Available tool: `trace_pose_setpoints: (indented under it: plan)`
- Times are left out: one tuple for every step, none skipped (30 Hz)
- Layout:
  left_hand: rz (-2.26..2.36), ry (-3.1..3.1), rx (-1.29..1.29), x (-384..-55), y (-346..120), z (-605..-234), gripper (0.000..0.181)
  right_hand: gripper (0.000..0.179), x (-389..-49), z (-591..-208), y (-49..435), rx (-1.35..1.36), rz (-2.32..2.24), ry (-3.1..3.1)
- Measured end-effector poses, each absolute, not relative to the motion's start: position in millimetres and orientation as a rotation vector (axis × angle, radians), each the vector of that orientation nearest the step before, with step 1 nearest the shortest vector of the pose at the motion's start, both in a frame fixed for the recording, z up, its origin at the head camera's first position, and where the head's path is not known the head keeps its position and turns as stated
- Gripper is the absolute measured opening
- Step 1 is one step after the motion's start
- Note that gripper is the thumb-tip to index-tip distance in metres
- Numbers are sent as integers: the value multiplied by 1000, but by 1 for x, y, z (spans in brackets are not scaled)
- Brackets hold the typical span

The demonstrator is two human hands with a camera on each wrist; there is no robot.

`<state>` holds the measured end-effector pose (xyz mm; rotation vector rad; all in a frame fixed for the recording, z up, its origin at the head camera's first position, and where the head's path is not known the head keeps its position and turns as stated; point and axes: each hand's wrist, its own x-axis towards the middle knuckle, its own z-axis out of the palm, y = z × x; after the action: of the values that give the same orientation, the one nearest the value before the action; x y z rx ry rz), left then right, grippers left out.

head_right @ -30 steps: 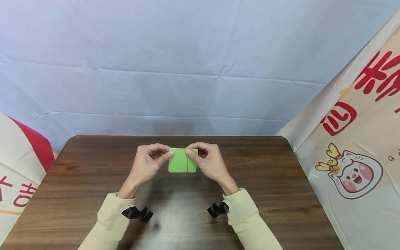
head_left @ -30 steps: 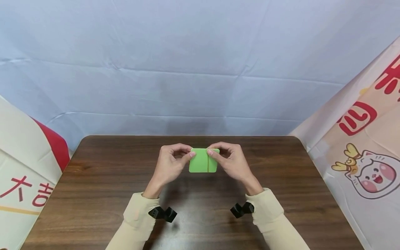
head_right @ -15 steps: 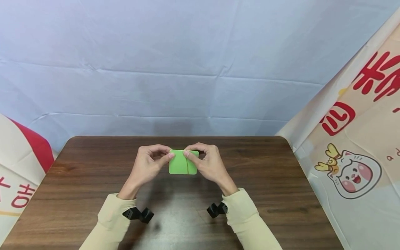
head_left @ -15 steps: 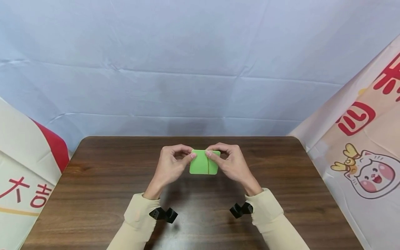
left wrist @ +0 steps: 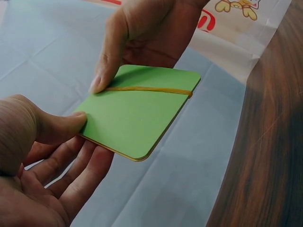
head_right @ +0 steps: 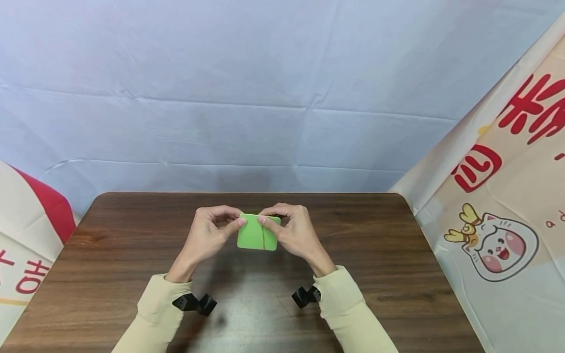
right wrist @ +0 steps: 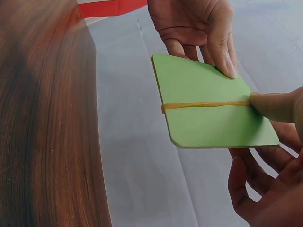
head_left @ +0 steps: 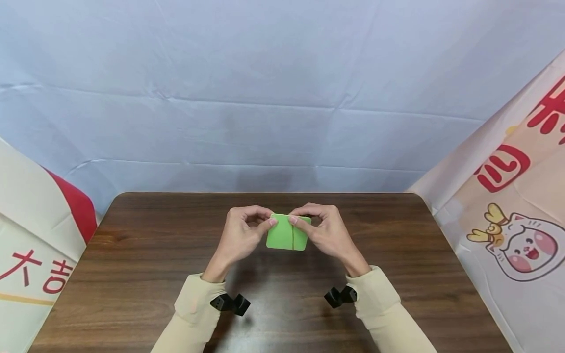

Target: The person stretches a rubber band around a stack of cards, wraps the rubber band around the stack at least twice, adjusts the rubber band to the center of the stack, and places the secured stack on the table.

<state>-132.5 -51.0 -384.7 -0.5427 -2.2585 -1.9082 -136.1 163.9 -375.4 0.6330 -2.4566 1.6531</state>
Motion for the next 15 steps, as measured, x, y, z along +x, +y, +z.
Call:
trace_pose_setpoints:
  plan:
    - [-1908,-2257,-545,-133,-51,-385,5,5,-136,-376,164,646,1653,-2450]
    - [-1908,-2256,-547,-133,-51,-385,5,5,-136,-376,164,659,1656,-2442]
    - [-1907,-2256,-550,-133,-51,-385,5,6,-137,-376,164,669,1661,-2434]
    - [-1908,-2254,-554,-133,-51,-385,5,6,-137,-376,164,675,1662,-2430]
    - [-1909,-2254,-557,-133,-51,-385,5,7,-137,-376,163,679,1663,-2428]
    - [-1909,-2254,-558,-133,-51,-385,5,7,-137,-376,163,680,1663,-2428]
    - [-1909,-2255,-559,-133,-52,-386,5,8,-137,-376,162,681,1664,-2430]
    - [-1910,-2256,-558,-133,-52,-386,5,9,-137,-377,162,681,1666,-2433]
    - [-1913,-2255,-557,-133,-52,-386,5,10,-137,-377,161,678,1665,-2436]
    - [-1916,-2252,-555,-133,-52,-386,5,10,-137,-377,160,676,1657,-2441]
    - [-1918,-2251,-552,-132,-52,-386,5,10,-137,-377,160,672,1653,-2441]
    - [-1922,-2248,-549,-132,-52,-386,5,9,-137,-377,159,666,1649,-2442]
    - [-1923,-2246,-546,-132,-52,-386,6,8,-137,-377,159,658,1646,-2442]
    - [-1924,-2247,-547,-132,-52,-386,6,6,-137,-377,158,650,1646,-2441]
    - [-1924,-2248,-548,-132,-52,-386,6,4,-137,-377,158,639,1647,-2441]
